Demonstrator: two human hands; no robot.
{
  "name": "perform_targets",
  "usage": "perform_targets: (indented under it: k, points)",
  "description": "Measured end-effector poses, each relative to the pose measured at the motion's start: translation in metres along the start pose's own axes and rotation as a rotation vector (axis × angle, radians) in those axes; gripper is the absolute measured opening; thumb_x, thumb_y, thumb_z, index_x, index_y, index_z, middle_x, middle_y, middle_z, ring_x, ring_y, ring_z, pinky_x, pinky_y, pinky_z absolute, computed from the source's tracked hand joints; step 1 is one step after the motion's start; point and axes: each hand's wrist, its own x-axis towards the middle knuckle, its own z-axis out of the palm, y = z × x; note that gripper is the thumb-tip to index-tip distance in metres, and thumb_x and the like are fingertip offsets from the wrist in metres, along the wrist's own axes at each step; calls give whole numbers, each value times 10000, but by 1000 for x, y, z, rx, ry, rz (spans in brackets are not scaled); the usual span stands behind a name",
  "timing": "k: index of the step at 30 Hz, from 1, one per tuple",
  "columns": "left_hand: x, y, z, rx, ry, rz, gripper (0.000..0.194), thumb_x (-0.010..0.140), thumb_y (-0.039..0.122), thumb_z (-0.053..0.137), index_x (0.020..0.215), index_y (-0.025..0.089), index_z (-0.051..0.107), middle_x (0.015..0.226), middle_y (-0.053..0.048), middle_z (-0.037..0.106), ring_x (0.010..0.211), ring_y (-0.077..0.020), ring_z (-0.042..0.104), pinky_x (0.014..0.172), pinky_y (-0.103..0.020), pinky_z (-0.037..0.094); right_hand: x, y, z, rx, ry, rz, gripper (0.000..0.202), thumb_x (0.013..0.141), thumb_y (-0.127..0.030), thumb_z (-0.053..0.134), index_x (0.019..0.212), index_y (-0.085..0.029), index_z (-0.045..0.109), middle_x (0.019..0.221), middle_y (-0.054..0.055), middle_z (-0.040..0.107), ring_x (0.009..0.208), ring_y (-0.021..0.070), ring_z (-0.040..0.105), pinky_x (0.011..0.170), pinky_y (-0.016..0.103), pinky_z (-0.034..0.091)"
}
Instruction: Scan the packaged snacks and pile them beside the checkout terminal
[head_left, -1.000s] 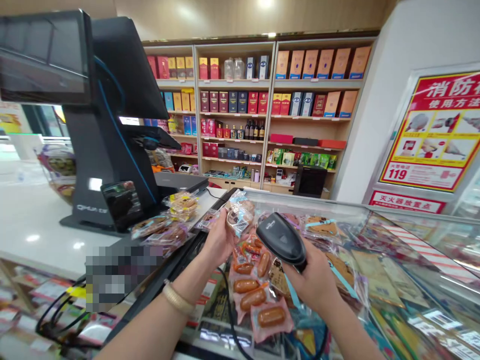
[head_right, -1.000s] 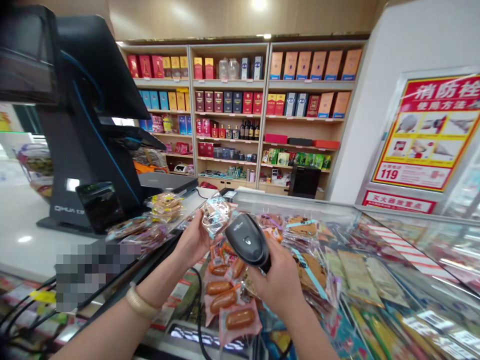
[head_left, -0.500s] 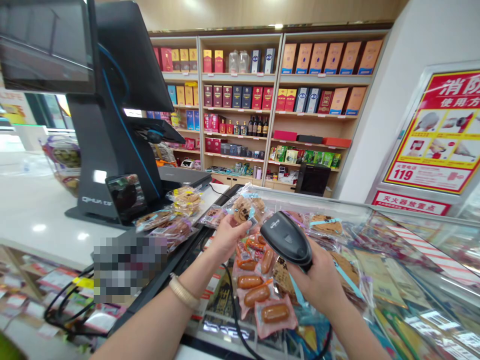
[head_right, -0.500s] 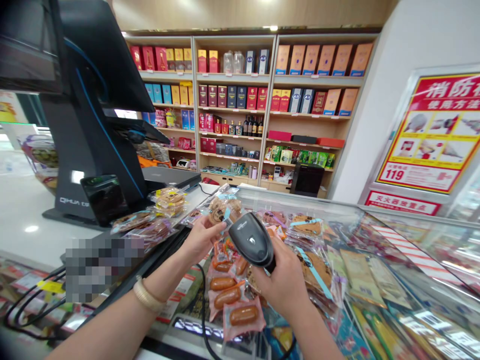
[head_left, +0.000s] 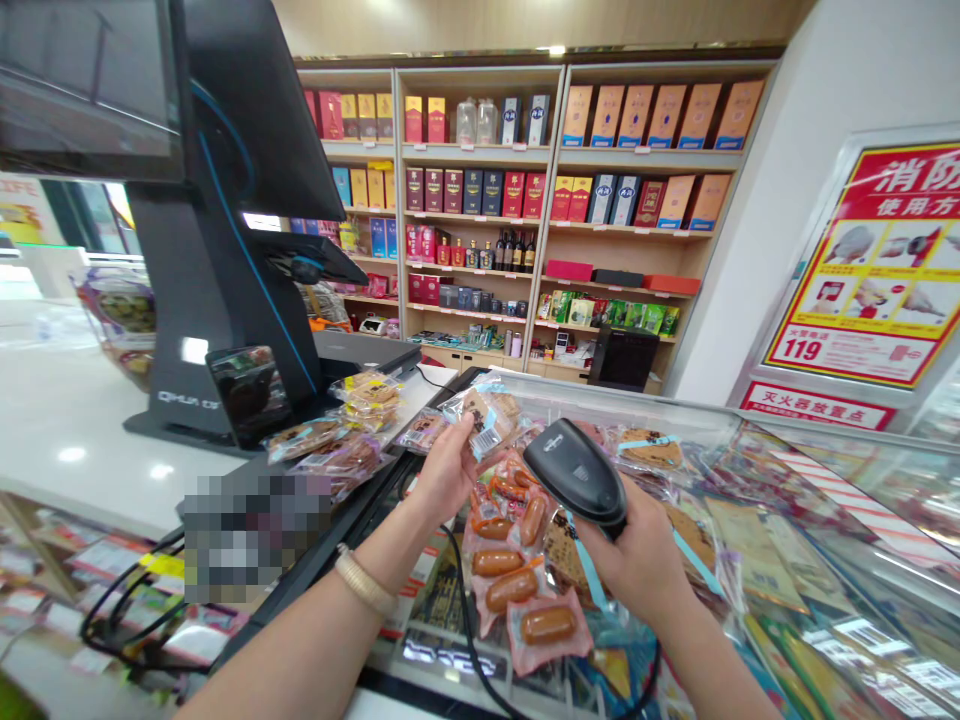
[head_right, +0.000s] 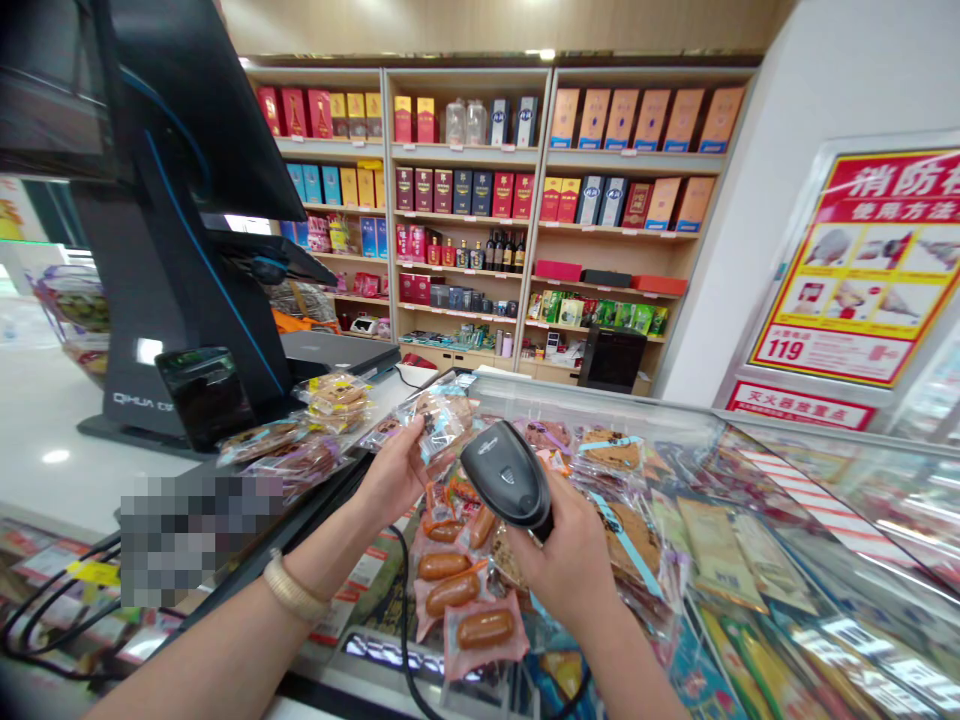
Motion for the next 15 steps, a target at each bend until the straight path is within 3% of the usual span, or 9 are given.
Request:
perform_targets:
  k: [5,15]
  points:
    - [1,1,2,-55,4,17,243,877,328,601,1068,180,628,1024,-60,732,894,-188,700,749,-317,593,-2,-2,3,-2,-119,19,226,763,-213,540,970,-205,630,890,63,700,786,222,659,713,323,527]
    - [1,-3,1,-27,-31,51,244,826,339,672,996,171,624,1025,-68,729,963,-217,689,886,-409,564,-1,-3,4,-20,-222,45,305,755,-209,535,1040,-192,643,980,90,703,902,255,669,742,342,533]
